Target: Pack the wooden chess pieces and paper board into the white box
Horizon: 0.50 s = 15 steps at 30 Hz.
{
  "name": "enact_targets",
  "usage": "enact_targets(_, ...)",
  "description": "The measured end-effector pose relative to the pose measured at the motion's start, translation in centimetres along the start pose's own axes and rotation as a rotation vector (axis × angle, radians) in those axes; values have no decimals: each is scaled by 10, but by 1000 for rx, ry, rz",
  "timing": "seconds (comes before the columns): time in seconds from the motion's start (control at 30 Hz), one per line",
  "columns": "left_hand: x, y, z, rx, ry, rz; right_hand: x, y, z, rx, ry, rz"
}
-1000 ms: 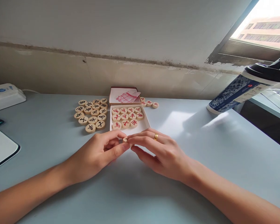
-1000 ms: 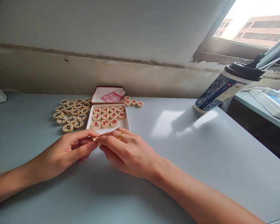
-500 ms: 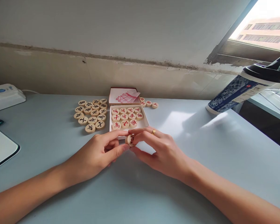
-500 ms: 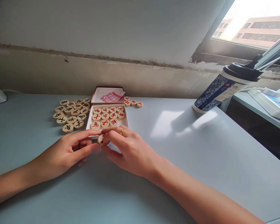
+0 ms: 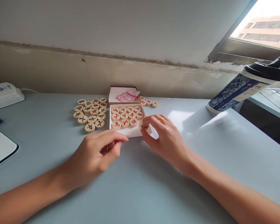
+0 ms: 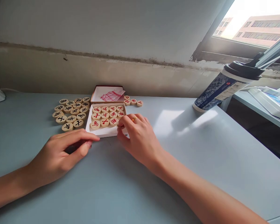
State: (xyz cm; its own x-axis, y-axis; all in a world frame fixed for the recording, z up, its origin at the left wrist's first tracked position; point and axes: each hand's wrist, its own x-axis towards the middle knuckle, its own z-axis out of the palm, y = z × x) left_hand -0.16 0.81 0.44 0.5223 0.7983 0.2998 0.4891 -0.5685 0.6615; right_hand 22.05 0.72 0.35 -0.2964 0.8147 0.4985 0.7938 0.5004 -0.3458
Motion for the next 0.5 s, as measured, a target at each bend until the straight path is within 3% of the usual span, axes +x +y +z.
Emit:
enact_targets(0.07,-1,-2,2,110,37,148,0,1,0,-23,-17,39)
enact_targets(0.13,-2,-5,4,175,38,199,0,0,-1,-44,-52,73)
enact_targets(0.27,-2,-9,8,275,74,175,0,0,-2,-95,-88,74)
enact_targets(0.5,-3,-10,9,408,60,142,-3,2,2,-142,-2,-58)
